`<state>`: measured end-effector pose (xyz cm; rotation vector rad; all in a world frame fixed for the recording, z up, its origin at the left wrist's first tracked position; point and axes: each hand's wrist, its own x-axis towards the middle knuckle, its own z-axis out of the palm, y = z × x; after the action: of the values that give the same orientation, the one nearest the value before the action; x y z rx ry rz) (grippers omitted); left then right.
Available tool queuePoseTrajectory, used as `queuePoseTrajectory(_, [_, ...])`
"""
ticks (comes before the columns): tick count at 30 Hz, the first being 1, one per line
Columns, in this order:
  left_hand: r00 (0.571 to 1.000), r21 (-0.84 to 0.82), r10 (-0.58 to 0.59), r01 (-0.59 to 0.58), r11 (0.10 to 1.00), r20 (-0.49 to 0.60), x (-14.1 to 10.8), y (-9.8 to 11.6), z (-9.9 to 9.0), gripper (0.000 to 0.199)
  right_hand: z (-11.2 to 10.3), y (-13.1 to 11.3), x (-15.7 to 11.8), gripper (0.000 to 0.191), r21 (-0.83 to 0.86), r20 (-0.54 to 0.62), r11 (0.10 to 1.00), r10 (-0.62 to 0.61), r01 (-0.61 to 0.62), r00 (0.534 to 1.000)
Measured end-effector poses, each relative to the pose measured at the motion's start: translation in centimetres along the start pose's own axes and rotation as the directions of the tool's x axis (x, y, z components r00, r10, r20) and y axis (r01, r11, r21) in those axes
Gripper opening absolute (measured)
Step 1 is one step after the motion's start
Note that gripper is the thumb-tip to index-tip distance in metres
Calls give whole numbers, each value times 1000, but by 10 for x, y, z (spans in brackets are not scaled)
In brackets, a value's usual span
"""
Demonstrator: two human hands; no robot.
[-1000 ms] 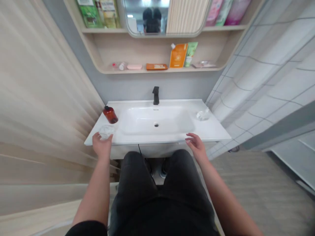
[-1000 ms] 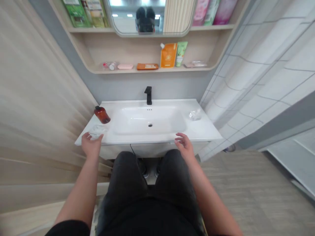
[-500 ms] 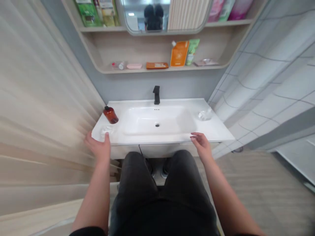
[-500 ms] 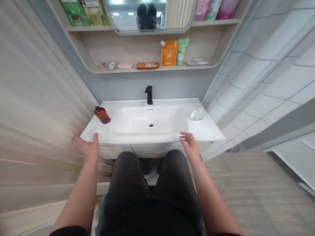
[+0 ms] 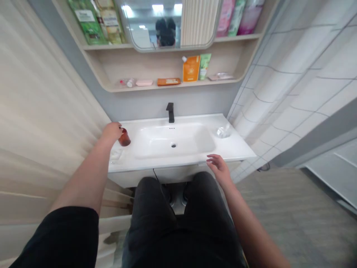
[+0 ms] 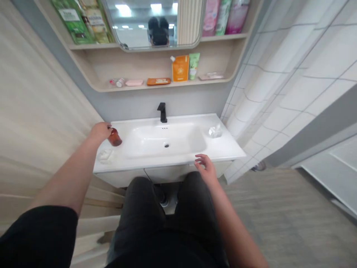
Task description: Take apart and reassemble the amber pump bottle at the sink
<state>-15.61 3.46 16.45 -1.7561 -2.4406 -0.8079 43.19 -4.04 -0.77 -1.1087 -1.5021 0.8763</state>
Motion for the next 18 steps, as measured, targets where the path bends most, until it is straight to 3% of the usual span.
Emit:
queuePoseTrajectory(3, [987,-31,155,-156,987,-51,-37,32,-3,12,15,-11,-2,44,-11,51,1000,-6,7,999])
queuePoseTrajectory(6, [936,-209,340,-351,913,-86,-101,91,-8,15,45,-37,0,49,-8,194,995,-97,101,976])
queuePoseTrajectory(9, [888,-427,459,-412,805,9,-169,154,-12,23,80,-76,4,91,81,350,977,-212,196,912])
queuePoseTrajectory(11, [870,-529,492,-401,748,38,-201,182,-15,23,98,-98,6,106,141,452,976,-213,166,866])
queuePoseTrajectory(14, [830,-646,549,-366,669,98,-223,192,-18,25,108,-110,7,94,155,544,984,-158,87,824])
queuePoseTrajectory(18, [733,-715,649,-340,611,205,-223,175,-19,30,100,-105,1,82,164,572,980,-185,110,799])
